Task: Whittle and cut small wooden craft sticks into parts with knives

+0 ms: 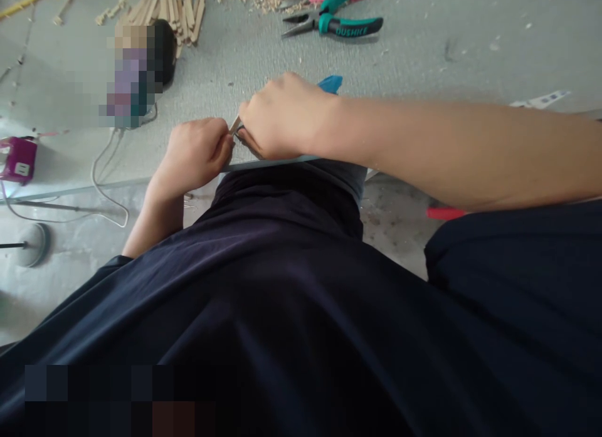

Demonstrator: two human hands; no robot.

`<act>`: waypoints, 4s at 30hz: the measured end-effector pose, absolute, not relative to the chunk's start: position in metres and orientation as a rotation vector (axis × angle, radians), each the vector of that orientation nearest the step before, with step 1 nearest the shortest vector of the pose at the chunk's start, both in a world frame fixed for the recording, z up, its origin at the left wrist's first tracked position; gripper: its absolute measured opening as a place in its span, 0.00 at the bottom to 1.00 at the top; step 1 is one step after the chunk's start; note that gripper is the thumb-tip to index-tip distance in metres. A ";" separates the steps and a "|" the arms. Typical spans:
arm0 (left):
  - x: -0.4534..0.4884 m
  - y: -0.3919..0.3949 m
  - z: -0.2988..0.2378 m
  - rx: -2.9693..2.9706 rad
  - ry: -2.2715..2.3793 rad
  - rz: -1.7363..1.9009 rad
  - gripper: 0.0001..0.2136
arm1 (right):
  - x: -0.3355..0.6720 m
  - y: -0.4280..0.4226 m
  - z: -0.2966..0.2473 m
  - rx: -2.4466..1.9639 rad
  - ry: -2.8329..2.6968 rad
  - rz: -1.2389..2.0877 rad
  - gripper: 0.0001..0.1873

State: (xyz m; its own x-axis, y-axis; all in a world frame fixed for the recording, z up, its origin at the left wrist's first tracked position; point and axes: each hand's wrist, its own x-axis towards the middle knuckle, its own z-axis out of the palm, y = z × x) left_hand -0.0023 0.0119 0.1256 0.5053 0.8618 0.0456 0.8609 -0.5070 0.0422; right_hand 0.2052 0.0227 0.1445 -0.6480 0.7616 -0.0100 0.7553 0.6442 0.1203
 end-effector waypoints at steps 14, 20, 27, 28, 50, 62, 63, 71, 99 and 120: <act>-0.001 0.011 0.125 2.696 1.570 0.103 0.18 | 0.203 0.023 0.145 1.341 2.804 0.109 0.29; -0.002 0.011 0.124 2.703 1.584 0.115 0.19 | 0.197 0.020 0.149 1.373 2.798 0.012 0.31; 0.000 0.012 0.117 2.633 1.652 0.226 0.19 | 0.198 0.015 0.147 1.449 2.755 0.090 0.30; 0.002 0.012 0.117 2.602 1.695 0.238 0.19 | 0.200 0.016 0.146 1.440 2.769 0.107 0.30; 0.004 0.008 0.120 2.541 1.749 0.227 0.23 | 0.223 0.046 0.143 1.193 2.783 0.097 0.35; 0.001 0.011 0.120 2.465 1.708 0.251 0.21 | 0.243 0.062 0.135 0.994 2.907 0.216 0.34; 0.000 0.011 0.120 2.459 1.692 0.258 0.20 | 0.242 0.060 0.135 1.026 2.888 0.234 0.33; 0.000 0.011 0.117 2.513 1.676 0.246 0.21 | 0.221 0.040 0.136 1.182 2.796 0.328 0.29; 0.002 0.010 0.116 2.521 1.675 0.241 0.22 | 0.218 0.040 0.137 1.202 2.780 0.343 0.33; 0.003 0.010 0.119 2.535 1.660 0.187 0.23 | 0.216 0.039 0.137 1.225 2.781 0.315 0.33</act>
